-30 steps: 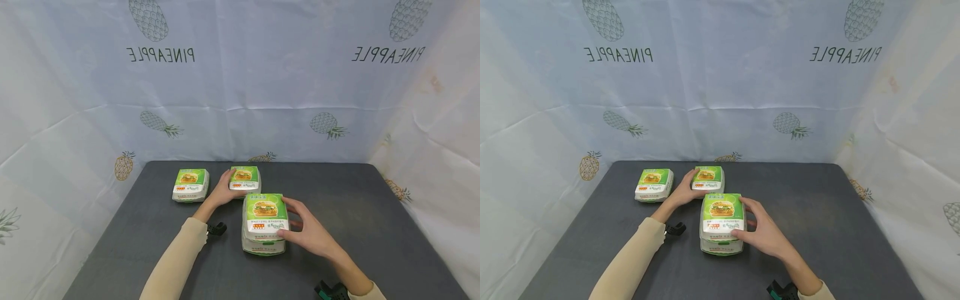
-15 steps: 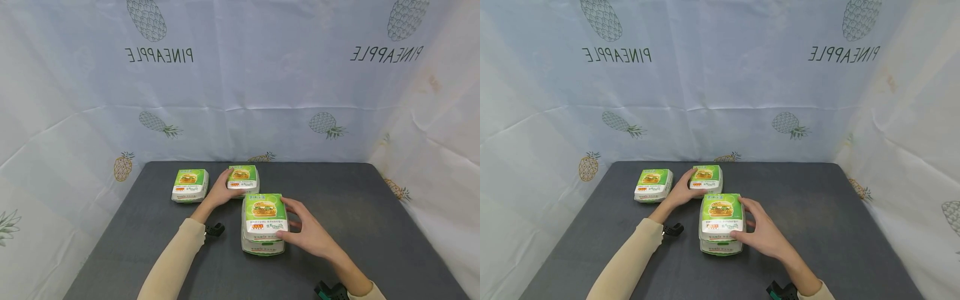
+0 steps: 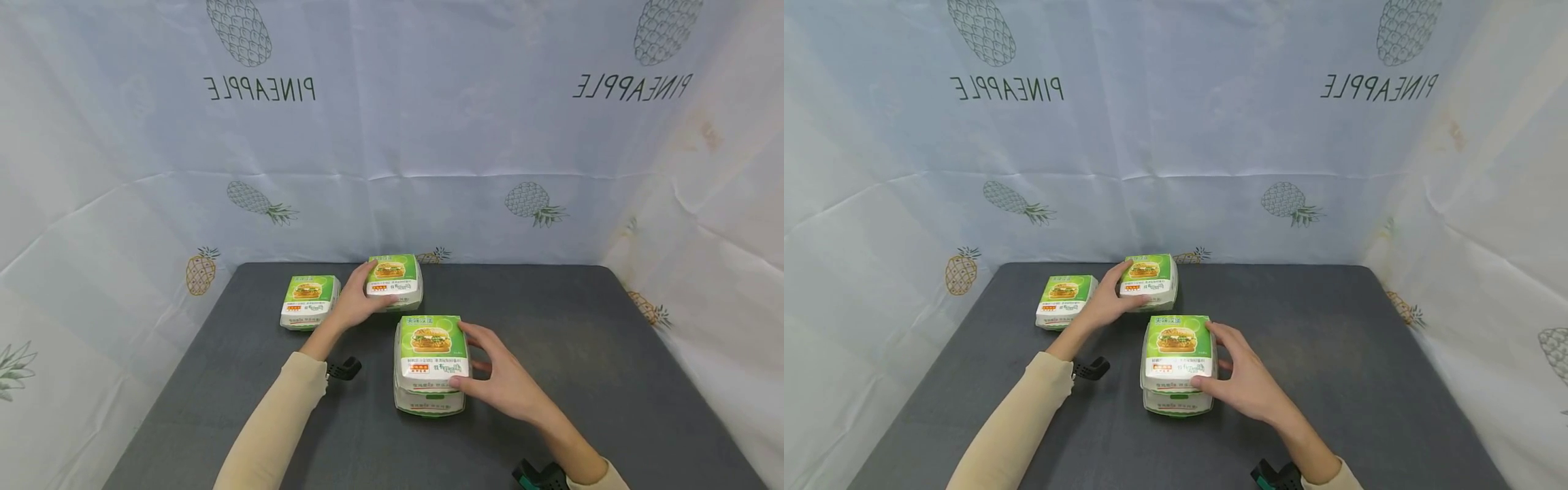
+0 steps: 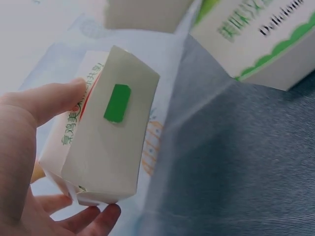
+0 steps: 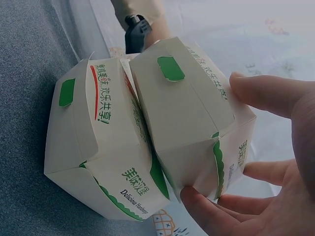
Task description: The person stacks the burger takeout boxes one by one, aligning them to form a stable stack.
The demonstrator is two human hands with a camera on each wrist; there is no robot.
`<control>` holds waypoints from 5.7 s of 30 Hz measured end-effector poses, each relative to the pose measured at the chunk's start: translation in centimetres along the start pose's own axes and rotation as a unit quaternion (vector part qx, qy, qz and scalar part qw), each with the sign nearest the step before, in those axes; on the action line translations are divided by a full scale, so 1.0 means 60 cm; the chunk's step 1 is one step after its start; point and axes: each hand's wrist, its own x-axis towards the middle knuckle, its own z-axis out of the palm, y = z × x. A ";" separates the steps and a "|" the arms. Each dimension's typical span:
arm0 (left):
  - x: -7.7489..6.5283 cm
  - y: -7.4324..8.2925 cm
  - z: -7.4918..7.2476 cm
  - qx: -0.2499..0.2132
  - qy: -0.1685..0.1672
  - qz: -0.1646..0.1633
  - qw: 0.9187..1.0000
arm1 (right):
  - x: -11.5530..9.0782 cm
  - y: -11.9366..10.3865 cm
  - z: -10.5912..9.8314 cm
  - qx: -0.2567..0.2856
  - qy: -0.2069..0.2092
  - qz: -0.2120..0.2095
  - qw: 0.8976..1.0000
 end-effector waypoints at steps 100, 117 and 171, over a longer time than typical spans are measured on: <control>-0.176 0.176 0.004 -0.068 -0.072 0.100 0.990 | 0.011 -0.044 -0.043 0.055 0.032 -0.100 0.993; -0.185 0.159 0.004 -0.106 -0.085 0.116 0.984 | 0.005 -0.036 -0.042 0.078 0.017 -0.109 0.991; -0.107 -0.069 -0.142 0.279 0.135 0.063 0.949 | 0.000 -0.044 -0.041 0.027 0.030 -0.081 0.996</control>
